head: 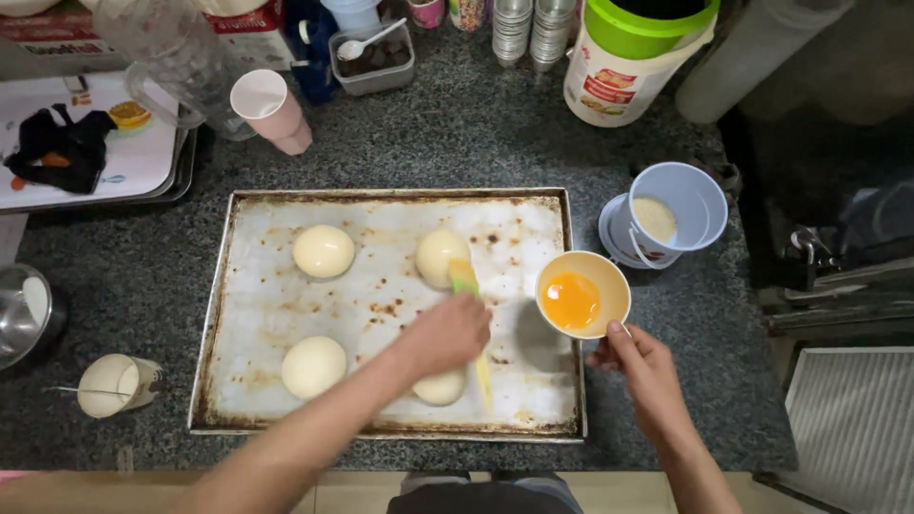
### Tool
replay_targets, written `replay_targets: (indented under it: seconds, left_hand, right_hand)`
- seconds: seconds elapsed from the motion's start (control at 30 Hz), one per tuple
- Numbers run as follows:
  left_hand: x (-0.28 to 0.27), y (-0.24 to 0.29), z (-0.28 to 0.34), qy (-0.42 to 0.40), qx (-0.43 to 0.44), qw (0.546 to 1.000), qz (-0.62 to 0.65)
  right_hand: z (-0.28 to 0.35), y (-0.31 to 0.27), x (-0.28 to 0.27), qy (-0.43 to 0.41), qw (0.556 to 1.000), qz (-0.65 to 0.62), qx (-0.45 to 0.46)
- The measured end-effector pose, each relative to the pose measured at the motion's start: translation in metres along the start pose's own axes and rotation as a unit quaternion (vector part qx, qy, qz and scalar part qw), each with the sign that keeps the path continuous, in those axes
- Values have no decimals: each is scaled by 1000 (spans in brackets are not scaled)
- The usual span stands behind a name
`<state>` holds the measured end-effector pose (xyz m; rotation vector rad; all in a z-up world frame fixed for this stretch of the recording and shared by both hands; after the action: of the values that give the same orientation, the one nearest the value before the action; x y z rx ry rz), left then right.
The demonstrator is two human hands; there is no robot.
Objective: Applying egg wash and seeds to unbaked pastry dough on baking trays in a bakery.
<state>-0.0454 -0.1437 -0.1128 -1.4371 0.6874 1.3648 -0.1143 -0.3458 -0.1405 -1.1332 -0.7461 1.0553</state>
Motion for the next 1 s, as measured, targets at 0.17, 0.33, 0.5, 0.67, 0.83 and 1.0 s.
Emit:
replay_targets:
  seconds: [0.17, 0.33, 0.5, 0.67, 0.83, 1.0]
  left_hand:
    - [-27, -63, 39, 158, -238, 915, 284]
    - [-30, -108, 116, 404, -532, 680, 303]
    - [-12, -20, 61, 302, -336, 844, 288]
    - [-11, -101, 129, 386, -527, 636, 411]
    - [10, -57, 77, 214, -446, 820, 286]
    - [-43, -111, 114, 409, -454, 684, 399]
  right_hand:
    - [0, -6, 9, 0, 1000, 3, 8]
    - [1, -6, 18, -1, 1000, 7, 11]
    - [-2, -1, 23, -18, 999, 29, 11]
    - [0, 0, 22, -20, 999, 29, 5]
    - [3, -2, 27, -20, 1000, 18, 12]
    - [11, -9, 28, -18, 999, 40, 11]
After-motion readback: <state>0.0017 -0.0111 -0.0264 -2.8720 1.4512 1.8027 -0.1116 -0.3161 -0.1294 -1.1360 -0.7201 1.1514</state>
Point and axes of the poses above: each hand's wrist, its own z-axis away from the middle knuckle, its own x-axis out of the palm, y = z × x, the point moved 10 cm from there along -z, towards the middle knuckle, and after that the axes turned 8 degrees about -x, right-handed, at the moved point
